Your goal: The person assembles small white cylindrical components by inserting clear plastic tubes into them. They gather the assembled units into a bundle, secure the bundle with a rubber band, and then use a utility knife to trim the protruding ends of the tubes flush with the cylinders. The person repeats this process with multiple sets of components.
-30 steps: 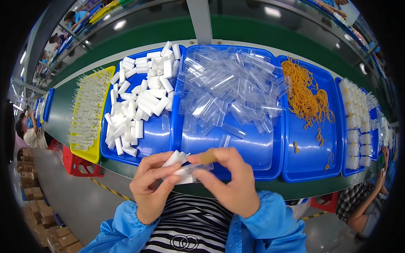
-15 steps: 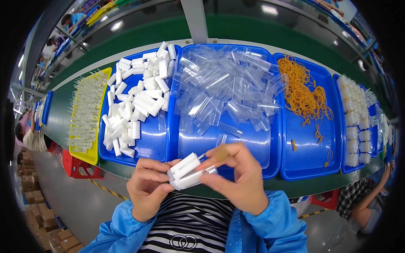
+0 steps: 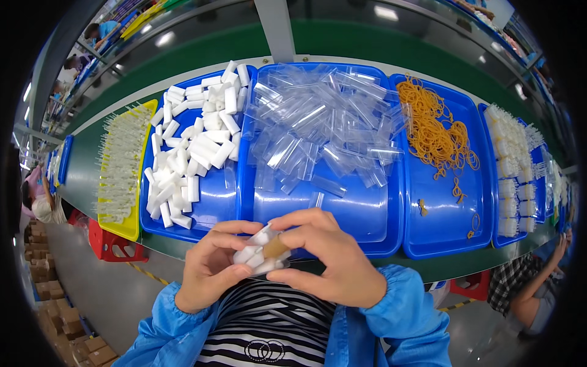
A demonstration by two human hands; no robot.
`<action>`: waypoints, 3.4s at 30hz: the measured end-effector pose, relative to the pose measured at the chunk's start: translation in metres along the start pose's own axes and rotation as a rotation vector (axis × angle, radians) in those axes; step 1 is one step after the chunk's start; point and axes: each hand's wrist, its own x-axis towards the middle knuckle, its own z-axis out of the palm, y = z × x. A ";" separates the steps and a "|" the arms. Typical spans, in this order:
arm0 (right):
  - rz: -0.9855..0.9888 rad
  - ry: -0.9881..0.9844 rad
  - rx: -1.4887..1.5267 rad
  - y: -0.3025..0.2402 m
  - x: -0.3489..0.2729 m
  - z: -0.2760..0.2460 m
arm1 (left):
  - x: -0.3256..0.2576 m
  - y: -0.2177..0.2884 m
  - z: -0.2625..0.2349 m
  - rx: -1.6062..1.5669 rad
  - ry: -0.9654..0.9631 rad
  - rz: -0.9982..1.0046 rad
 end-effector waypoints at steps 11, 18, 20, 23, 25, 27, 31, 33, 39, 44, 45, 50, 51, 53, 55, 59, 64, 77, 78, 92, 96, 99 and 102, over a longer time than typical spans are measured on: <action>-0.280 -0.128 -1.054 0.010 0.013 -0.025 | -0.008 0.005 -0.004 0.079 0.216 0.004; 0.040 0.460 0.333 -0.009 0.019 0.006 | -0.010 -0.004 0.013 0.052 0.269 -0.004; 0.086 0.474 0.492 -0.003 0.015 0.021 | -0.009 -0.005 0.017 0.016 0.288 -0.012; 0.102 0.372 0.417 0.001 0.013 0.023 | -0.007 -0.006 0.018 0.025 0.288 -0.019; 0.090 0.334 0.377 0.004 0.012 0.023 | -0.008 -0.008 0.018 0.039 0.304 -0.021; 0.044 0.292 0.329 0.008 0.010 0.022 | -0.008 -0.007 0.018 0.080 0.317 -0.010; 0.117 0.287 0.466 0.005 0.011 0.020 | -0.008 -0.005 0.021 0.121 0.372 -0.027; 0.146 0.259 0.586 0.004 0.014 0.017 | -0.008 -0.004 0.021 0.132 0.385 -0.029; 0.169 0.159 0.274 0.012 0.005 0.010 | -0.006 -0.003 0.020 0.201 0.348 0.001; 0.133 0.195 0.415 0.006 0.006 0.010 | -0.006 -0.004 0.020 0.209 0.362 -0.013; 0.128 0.193 0.431 0.006 0.006 0.010 | -0.005 -0.004 0.020 0.201 0.366 -0.011; 0.059 0.191 0.312 0.010 0.000 0.016 | -0.006 -0.002 0.023 0.209 0.360 -0.033; 0.030 0.202 0.286 0.011 0.000 0.018 | -0.006 -0.002 0.024 0.210 0.364 -0.037; -0.050 0.193 0.157 0.012 -0.001 0.019 | -0.006 -0.002 0.023 0.311 0.342 0.024; -0.090 0.187 0.102 0.011 -0.002 0.020 | -0.005 -0.002 0.021 0.369 0.337 0.065; -0.183 0.227 0.054 0.008 -0.001 0.024 | -0.005 -0.002 0.022 0.376 0.382 0.092; -0.231 0.208 -0.114 0.012 -0.004 0.023 | -0.003 0.007 0.023 0.607 0.304 0.150; 0.131 0.233 0.351 0.011 0.000 0.012 | -0.004 0.004 0.024 0.621 0.346 0.153; 0.152 0.229 0.315 0.014 -0.002 0.010 | -0.003 0.003 0.024 0.621 0.339 0.143; -0.082 0.263 0.065 0.011 -0.006 0.003 | -0.011 -0.016 0.014 -0.006 0.174 0.231; -0.138 0.309 0.050 0.008 0.001 0.005 | -0.008 -0.010 0.018 -0.014 0.232 0.227; -0.034 0.325 0.158 0.008 -0.001 0.002 | -0.007 -0.008 0.020 -0.055 0.279 0.208; -0.031 0.308 0.178 0.018 -0.006 0.000 | -0.006 -0.010 0.020 -0.019 0.272 0.217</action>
